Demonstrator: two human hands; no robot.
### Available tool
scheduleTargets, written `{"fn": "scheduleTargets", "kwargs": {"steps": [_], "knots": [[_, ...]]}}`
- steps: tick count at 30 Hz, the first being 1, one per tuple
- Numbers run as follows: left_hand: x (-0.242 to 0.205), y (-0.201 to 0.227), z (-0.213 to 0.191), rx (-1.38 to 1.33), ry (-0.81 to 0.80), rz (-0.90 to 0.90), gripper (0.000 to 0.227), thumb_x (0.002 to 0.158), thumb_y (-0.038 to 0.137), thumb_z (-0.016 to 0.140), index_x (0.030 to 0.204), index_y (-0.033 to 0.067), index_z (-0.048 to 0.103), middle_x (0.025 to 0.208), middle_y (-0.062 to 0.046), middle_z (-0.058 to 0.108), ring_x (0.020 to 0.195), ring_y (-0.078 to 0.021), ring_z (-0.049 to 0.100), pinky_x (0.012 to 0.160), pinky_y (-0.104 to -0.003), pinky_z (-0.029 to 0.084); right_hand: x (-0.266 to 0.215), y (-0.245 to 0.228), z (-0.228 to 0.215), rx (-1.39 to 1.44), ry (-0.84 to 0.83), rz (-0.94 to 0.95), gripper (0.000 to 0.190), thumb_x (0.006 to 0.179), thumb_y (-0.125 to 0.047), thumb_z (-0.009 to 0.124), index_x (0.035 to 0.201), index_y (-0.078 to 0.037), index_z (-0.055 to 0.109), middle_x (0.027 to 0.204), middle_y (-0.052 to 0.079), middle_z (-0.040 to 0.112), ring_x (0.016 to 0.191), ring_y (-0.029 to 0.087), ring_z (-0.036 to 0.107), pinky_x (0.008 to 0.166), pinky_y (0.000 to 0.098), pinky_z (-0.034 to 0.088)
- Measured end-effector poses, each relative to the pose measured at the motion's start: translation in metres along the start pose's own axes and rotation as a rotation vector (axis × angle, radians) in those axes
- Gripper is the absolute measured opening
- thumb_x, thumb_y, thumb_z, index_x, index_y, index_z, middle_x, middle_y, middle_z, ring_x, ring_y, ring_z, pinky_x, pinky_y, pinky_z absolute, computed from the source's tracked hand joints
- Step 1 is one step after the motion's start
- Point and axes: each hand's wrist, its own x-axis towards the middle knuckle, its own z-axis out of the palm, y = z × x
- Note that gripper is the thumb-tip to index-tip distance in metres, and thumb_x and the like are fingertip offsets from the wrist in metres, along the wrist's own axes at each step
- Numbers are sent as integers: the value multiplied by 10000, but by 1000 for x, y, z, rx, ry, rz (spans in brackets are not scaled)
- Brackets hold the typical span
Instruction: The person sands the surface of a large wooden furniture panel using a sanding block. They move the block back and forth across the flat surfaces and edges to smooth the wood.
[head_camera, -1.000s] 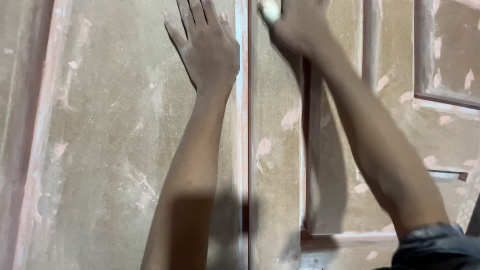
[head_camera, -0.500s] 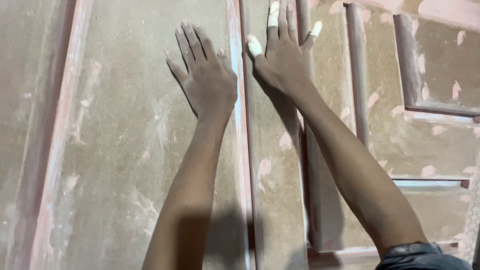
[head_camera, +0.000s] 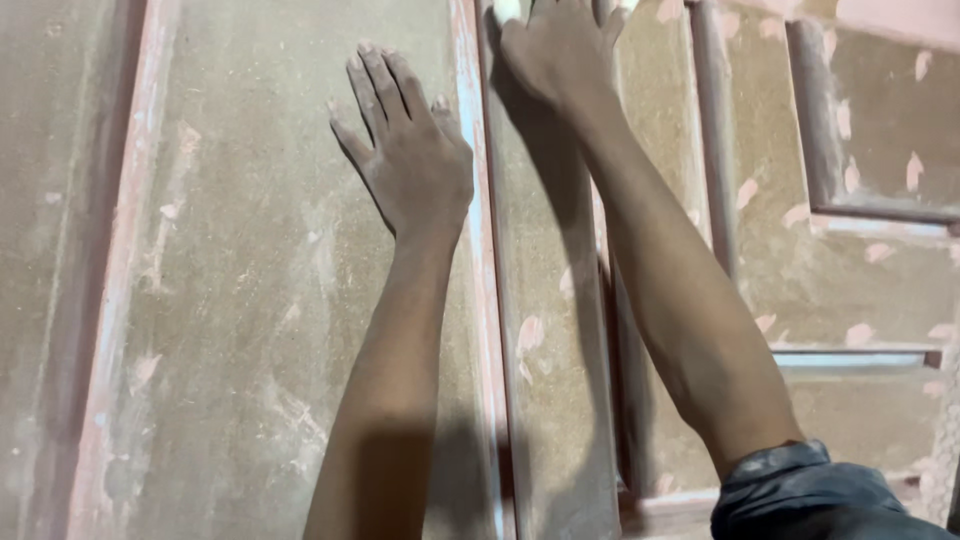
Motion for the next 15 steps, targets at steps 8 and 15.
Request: {"fn": "scheduleTargets", "kwargs": {"steps": [8, 15], "knots": [[3, -1, 1, -6, 24, 0, 621, 1074, 269, 442, 1603, -8, 270, 1701, -172, 210, 1591, -303, 143, 1265, -635, 113, 19, 10, -1, 55, 54, -43, 826, 872, -341, 471, 1620, -51, 276, 1680, 184, 285, 1576, 370, 242, 1231, 742, 32], [4, -2, -1, 2, 31, 9, 621, 1067, 264, 429, 1597, -10, 260, 1694, -182, 192, 1579, -307, 136, 1243, -660, 109, 4, 32, 45, 11, 318, -267, 808, 977, -413, 511, 1570, 74, 259, 1653, 288, 235, 1524, 440, 224, 1105, 807, 25]]}}
